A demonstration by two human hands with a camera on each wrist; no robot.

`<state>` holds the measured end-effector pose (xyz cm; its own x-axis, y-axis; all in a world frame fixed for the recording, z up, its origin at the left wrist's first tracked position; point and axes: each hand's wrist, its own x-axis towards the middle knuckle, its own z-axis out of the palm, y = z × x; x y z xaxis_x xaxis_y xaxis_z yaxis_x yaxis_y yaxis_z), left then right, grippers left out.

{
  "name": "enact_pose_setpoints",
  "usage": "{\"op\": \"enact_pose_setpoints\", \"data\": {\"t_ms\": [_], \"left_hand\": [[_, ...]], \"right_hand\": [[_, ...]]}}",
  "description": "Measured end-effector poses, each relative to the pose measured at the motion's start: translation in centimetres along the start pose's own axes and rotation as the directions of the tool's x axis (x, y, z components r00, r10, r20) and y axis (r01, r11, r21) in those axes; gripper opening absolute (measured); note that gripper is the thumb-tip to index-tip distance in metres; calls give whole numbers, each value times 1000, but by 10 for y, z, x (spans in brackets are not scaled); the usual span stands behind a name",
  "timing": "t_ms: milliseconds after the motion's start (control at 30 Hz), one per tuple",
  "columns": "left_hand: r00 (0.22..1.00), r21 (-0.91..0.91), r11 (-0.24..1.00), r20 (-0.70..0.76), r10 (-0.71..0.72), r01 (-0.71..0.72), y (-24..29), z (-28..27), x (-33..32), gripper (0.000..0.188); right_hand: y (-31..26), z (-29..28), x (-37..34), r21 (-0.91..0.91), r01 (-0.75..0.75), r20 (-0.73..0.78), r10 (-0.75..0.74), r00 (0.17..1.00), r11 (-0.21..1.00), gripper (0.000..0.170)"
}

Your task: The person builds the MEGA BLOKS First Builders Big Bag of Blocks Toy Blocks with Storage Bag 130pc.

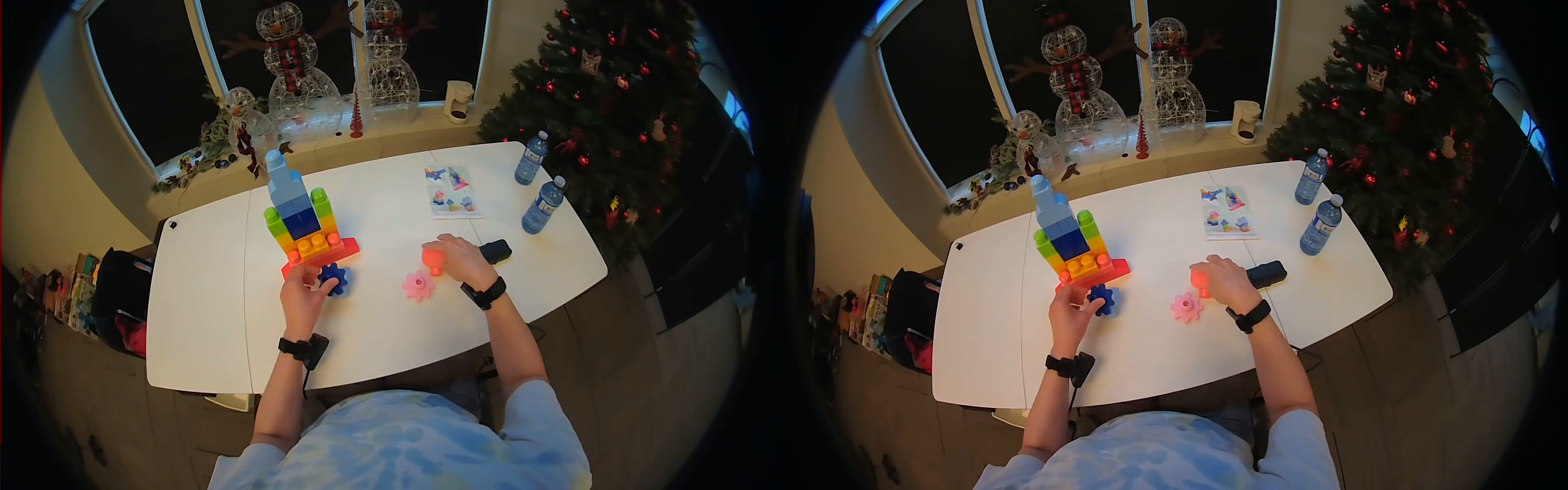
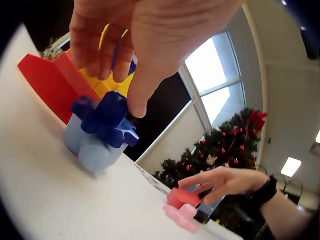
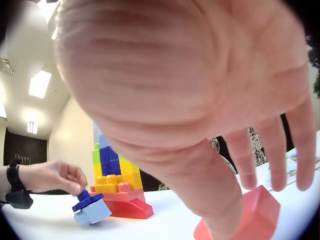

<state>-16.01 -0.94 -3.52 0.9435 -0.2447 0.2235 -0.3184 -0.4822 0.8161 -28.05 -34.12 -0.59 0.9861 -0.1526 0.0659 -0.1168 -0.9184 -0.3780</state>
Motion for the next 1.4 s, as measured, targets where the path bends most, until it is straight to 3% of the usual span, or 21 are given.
{"op": "enact_pose_setpoints", "data": {"t_ms": [33, 67, 133, 233, 267, 367, 433, 500, 567, 633, 667, 733, 767, 833, 900, 967, 1033, 1100, 1233, 1367, 1400], "left_hand": [[963, 129, 963, -100, 250, -236, 15, 3, -1, 35], [857, 275, 856, -163, 490, -437, 29, 9, -2, 37], [878, 171, 871, -52, 475, -461, 51, 25, -7, 37], [875, -27, 904, 243, 419, -426, 76, 62, -22, 40], [843, 3, 872, 259, 472, -489, 81, 76, -26, 44], [788, 73, 819, 333, 518, -570, 86, 111, -36, 46], [765, 114, 799, 392, 511, -591, 81, 124, -37, 46], [751, 187, 805, 521, 405, -564, 73, 134, -37, 42], [768, 168, 821, 492, 410, -546, 71, 130, -36, 40], [780, 142, 836, 468, 416, -531, 71, 122, -34, 38], [796, 110, 883, 492, 351, -457, 73, 115, -29, 39], [811, 66, 971, 564, 155, -231, 82, 97, -21, 41], [808, 65, 970, 568, 158, -235, 77, 95, -21, 41], [888, -459, 888, 421, 182, 36, 66, 89, -20, 46], [882, -534, 835, 448, 146, 133, 68, 72, -20, 51], [898, -751, 623, 404, 171, 219, 73, 58, -24, 53], [898, -770, 597, 403, 179, 227, 73, 51, -26, 55], [904, -801, 547, 392, 172, 243, 73, 46, -28, 55], [899, -792, 555, 405, 168, 254, 71, 43, -32, 52], [930, -802, 545, 353, 101, 245, 70, 50, -38, 51], [939, -783, 572, 340, 61, 246, 70, 53, -40, 51]], "right_hand": [[6, 6, -2, -32, 39, 20, -38, 999, 999, 49], [13, 13, -4, -33, 37, 20, -36, 999, 999, 49], [24, 27, -5, 0, 223, -6, -223, 975, 975, 58], [29, 39, -4, 7, 243, -36, -242, 970, 970, 58], [30, 39, -3, 5, 248, -35, -247, 968, 969, 58], [26, 31, -5, 26, 203, -41, -202, 978, 979, 47], [20, 20, -11, 76, 72, -69, -67, 995, 994, 41], [25, 19, -10, 95, 101, -171, -84, 982, 990, 43], [14, 8, -12, 114, 125, -275, -89, 957, 986, 47], [-8, -11, -18, 614, -94, -80, 180, 980, 784, 46], [-11, -8, -18, 615, -97, -82, 186, 979, 783, 46], [-18, -1, -18, 867, -118, 39, 170, 985, 485, 43], [-23, 3, -18, 867, -118, 36, 175, 984, 483, 43], [-36, 12, -16, 933, -131, 90, 134, 987, 336, 42], [-51, 21, -17, 945, -113, 79, 123, 989, 306, 43], [-66, 23, -18, 978, -21, 1, 92, 996, 210, 43], [-83, 25, -22, 982, -18, 0, 94, 996, 190, 40], [-98, 30, -23, 953, 121, -166, 147, 975, 278, 35], [-106, 39, -22, 931, 162, -231, 184, 955, 327, 31], [-110, 44, -25, 962, 119, -172, 207, 963, 247, 31], [-107, 48, -25, 895, 178, -274, 189, 943, 408, 32]]}}
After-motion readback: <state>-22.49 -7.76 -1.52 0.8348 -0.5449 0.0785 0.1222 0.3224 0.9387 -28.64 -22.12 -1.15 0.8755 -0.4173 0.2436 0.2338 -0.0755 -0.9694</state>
